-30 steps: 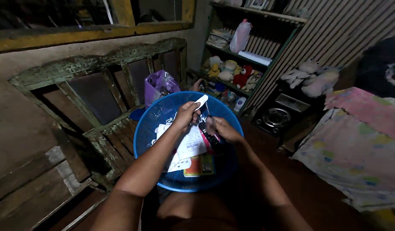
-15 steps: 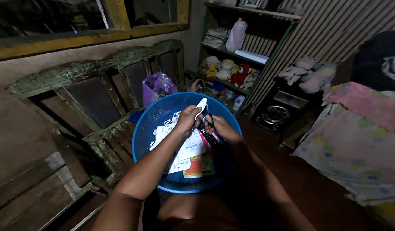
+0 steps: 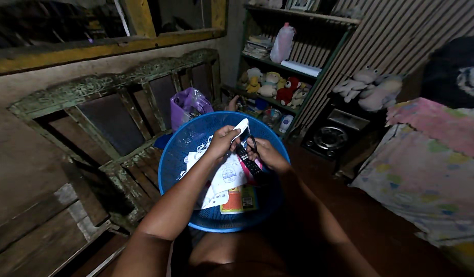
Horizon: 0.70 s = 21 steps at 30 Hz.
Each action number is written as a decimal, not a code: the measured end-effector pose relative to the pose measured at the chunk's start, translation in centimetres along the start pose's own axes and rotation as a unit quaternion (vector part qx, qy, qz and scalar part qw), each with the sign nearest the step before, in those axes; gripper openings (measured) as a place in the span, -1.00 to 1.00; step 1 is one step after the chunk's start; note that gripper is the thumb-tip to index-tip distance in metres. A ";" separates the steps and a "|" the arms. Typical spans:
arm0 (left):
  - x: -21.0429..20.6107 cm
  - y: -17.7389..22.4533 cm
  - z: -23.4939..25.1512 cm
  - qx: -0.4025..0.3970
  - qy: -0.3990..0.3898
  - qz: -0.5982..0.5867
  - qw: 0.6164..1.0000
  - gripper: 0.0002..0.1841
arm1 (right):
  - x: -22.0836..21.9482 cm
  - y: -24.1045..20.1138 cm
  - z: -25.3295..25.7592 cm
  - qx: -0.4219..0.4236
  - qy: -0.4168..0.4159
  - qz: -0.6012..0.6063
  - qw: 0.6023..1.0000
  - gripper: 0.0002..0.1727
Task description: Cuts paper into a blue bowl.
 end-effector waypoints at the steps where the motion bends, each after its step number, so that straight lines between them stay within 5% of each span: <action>1: 0.4 0.3 0.0 -0.009 -0.002 0.010 1.000 -0.78 | -0.1 -0.1 0.0 -0.001 0.000 0.001 1.000 -0.51; 21: 5.0 0.4 1.1 -0.054 -0.106 0.095 0.988 -0.80 | -0.2 -0.3 -0.1 -0.025 -0.027 -0.020 0.999 -0.56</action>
Point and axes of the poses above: each hand's wrist, its own z-axis towards the middle knuckle, its own x-axis out of the back of the hand, y = z × x, the point moved 2 cm from there along z, towards the middle knuckle, and after that the axes turned 15 degrees about z, right-handed, at the moved point
